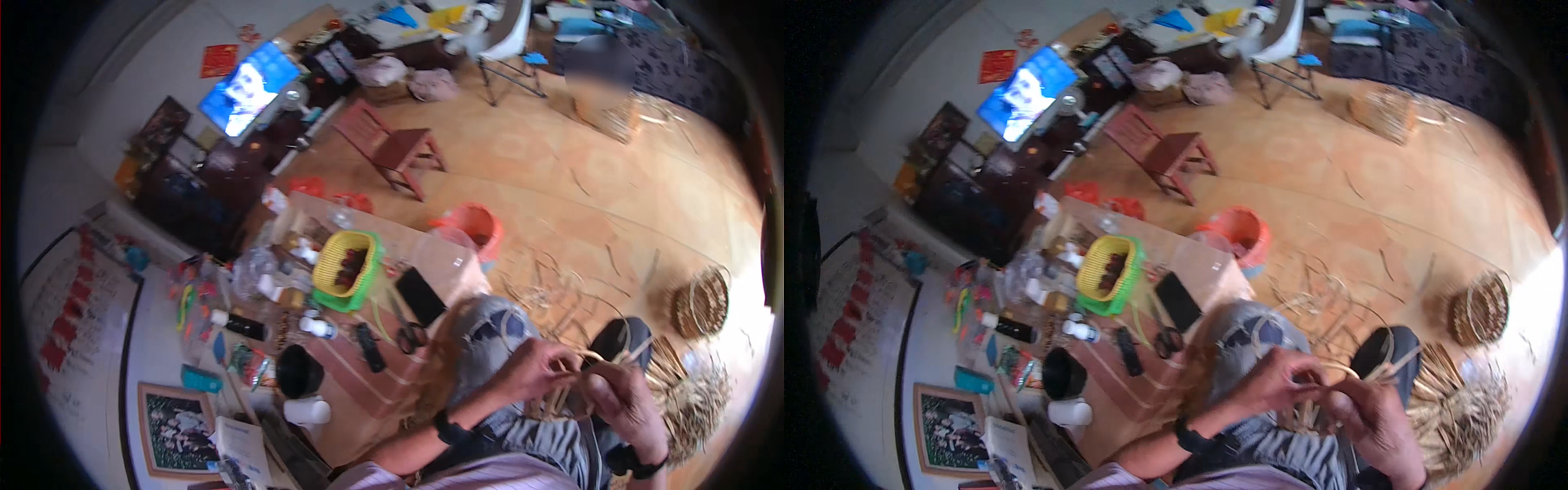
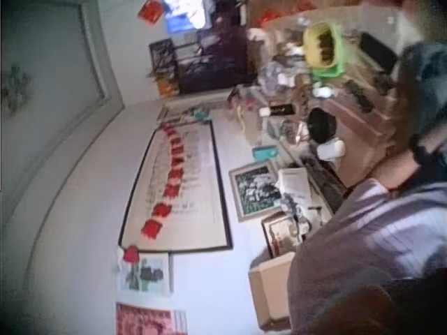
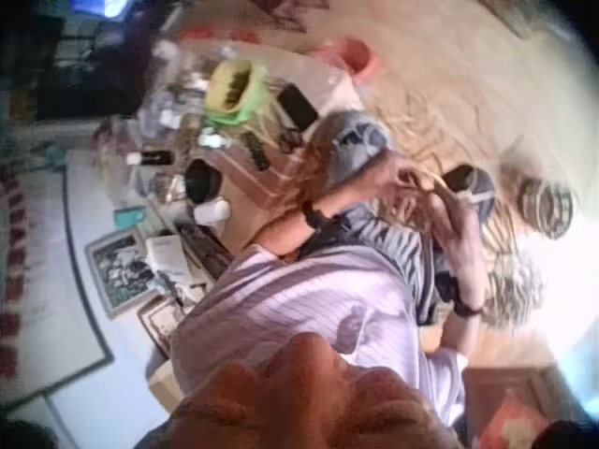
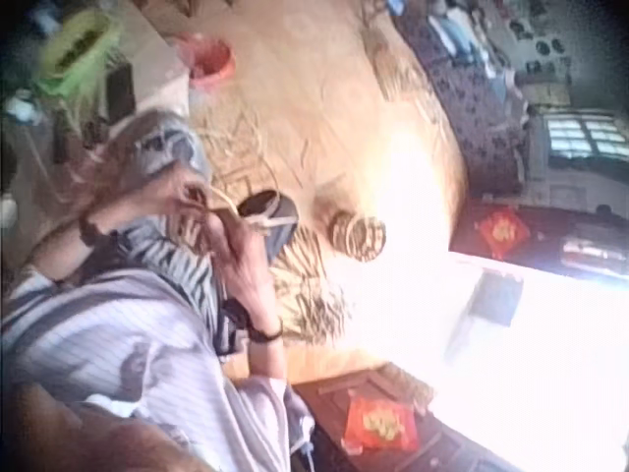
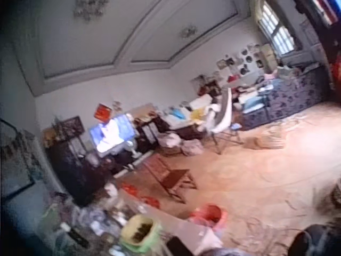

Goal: The recorder is weaving a basket using long strips of bamboo or similar plant material.

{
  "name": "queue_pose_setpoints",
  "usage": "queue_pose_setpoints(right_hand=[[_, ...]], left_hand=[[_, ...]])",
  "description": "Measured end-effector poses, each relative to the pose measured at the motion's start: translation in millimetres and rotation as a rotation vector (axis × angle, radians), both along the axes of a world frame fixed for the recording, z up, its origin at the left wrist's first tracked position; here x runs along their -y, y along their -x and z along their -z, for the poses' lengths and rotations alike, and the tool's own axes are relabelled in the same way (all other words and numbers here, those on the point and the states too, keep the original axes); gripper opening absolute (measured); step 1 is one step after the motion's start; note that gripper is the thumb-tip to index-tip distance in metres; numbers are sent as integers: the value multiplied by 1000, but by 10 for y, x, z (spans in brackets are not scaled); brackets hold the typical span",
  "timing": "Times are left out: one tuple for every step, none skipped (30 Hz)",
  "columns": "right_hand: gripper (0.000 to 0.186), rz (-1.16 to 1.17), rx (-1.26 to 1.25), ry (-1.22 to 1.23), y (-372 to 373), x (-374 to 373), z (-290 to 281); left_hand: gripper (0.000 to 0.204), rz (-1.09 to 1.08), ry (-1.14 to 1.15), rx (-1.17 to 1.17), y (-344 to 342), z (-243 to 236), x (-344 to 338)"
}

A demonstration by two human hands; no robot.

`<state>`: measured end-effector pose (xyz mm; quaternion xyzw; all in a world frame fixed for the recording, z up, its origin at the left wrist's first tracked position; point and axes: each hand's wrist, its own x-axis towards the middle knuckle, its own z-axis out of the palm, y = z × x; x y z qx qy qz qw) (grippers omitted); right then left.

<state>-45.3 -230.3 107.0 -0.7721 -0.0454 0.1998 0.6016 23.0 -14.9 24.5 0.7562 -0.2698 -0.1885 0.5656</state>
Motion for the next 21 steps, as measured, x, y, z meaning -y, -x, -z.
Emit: queue_pose_setpoints(right_hand=[[23,18,-27,159,-48,35,15],[12,84,105,140,-131,36,86],[7,127,299,107,-251,43,187],[7,147,236,17,-367,91,276],[6,171,162,26,-482,160,360],[6,65,111,81,-590,244,430],[6,63,93,55,-671,285,519],[8,-108,-94,-149,-768,302,615],[12,-270,-214,-303,-847,308,701],[17,-413,-202,-356,-927,306,778],[17,-418,-204,-359,-978,320,832],[20,-519,-161,-295,-1044,332,876],[23,-618,-115,-230,-1101,339,914],[24,-715,-69,-207,-1167,343,944],[24,-711,-109,-229,-1210,336,975],[24,-775,-112,-234,-1247,325,1001],[23,-854,-50,-212,-1281,311,1022],[22,-863,-150,-290,-1282,294,1037],[22,-836,-206,-316,-1288,268,1048],[22,-811,-218,-320,-1273,232,1055],[21,-787,-231,-324,-1248,198,1050]], left_hand=[[21,12,-17,-212,7,-28,-24],[22,-4,-107,-128,-7,-47,-30],[22,1,-88,-51,0,-56,-16],[23,-20,-136,-33,5,-62,-19],[24,-21,-107,-22,14,-63,-16],[27,-15,-110,-13,15,-61,-16],[27,-31,-131,2,17,-59,-16],[28,-22,-176,9,20,-59,-14],[29,-1,-213,1,8,-64,-19],[33,47,-248,-88,-18,-74,-30],[33,33,-261,-76,-38,-90,-36],[33,39,-277,-180,-58,-109,-33],[34,48,-254,-292,-72,-130,-32],[34,43,-291,-285,-79,-149,-24],[35,53,-265,-268,-84,-164,-4],[36,62,-204,-257,-85,-174,8],[36,62,-238,-251,-75,-180,14],[37,39,-213,-246,-65,-180,24],[38,16,-188,-241,-59,-174,23],[34,14,-234,-214,-62,-164,27],[34,11,-235,-217,-72,-151,17]])
